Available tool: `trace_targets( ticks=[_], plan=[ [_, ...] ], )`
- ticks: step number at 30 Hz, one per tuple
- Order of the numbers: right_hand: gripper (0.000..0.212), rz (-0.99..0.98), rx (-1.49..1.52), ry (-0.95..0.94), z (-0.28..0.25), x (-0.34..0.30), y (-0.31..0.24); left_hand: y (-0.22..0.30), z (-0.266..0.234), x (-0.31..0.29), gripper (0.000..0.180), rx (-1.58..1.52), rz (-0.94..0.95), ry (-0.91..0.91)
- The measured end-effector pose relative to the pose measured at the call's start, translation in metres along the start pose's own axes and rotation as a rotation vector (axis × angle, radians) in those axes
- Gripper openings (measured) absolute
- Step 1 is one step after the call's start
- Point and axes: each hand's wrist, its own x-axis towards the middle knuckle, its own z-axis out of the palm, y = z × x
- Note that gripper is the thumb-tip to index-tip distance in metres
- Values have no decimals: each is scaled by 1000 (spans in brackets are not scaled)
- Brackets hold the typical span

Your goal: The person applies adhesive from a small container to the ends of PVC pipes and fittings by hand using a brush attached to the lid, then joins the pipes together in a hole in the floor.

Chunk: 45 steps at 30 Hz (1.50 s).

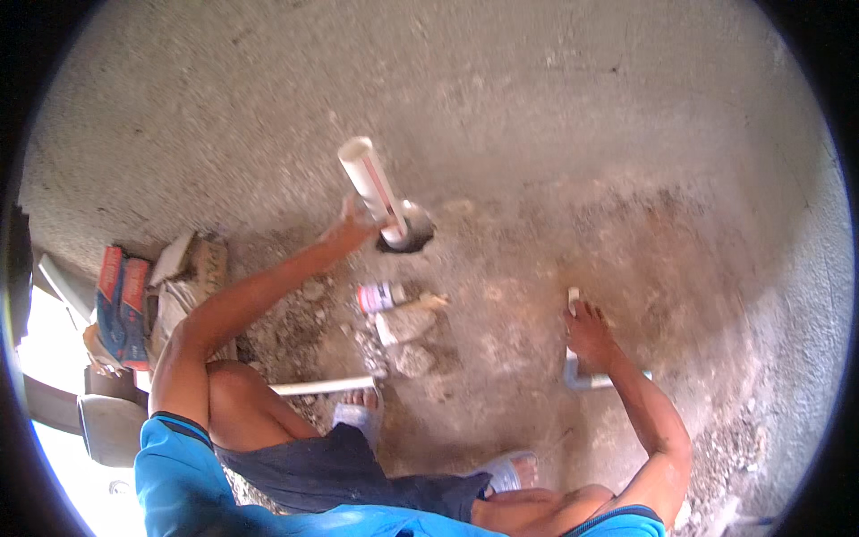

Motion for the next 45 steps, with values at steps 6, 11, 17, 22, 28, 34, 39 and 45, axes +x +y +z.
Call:
trace_targets(
  ticks=[6, 11, 17, 22, 28, 34, 39, 45],
  plan=[
    [74, 182, 163, 56, 9, -27, -4, 1, 8, 16, 103, -71, 108, 182],
    [69, 387, 257, 10, 34, -38, -2, 10, 7, 44, 91, -180, 95, 119],
    [60, 480, 338, -44, 44, -49, -20, 2, -11, 35, 70, -243, 23, 80],
    [55, 488, 399, 101, -7, -38, -26, 19, 5, 29, 78, -124, -26, 48],
    [41, 196, 675, 340, -132, 15, -107, -4, -9, 29, 83, -96, -35, 117],
    [44, 103, 615, 270, -150, 43, -123, -23, 13, 49, 75, 75, -21, 260],
    [50, -19, 479, 123, -128, 62, -148, -31, -10, 48, 99, 34, -57, 282],
    [51, -11, 466, -2, -141, 58, -145, 6, 7, 32, 92, -133, -3, 242]
  ],
)
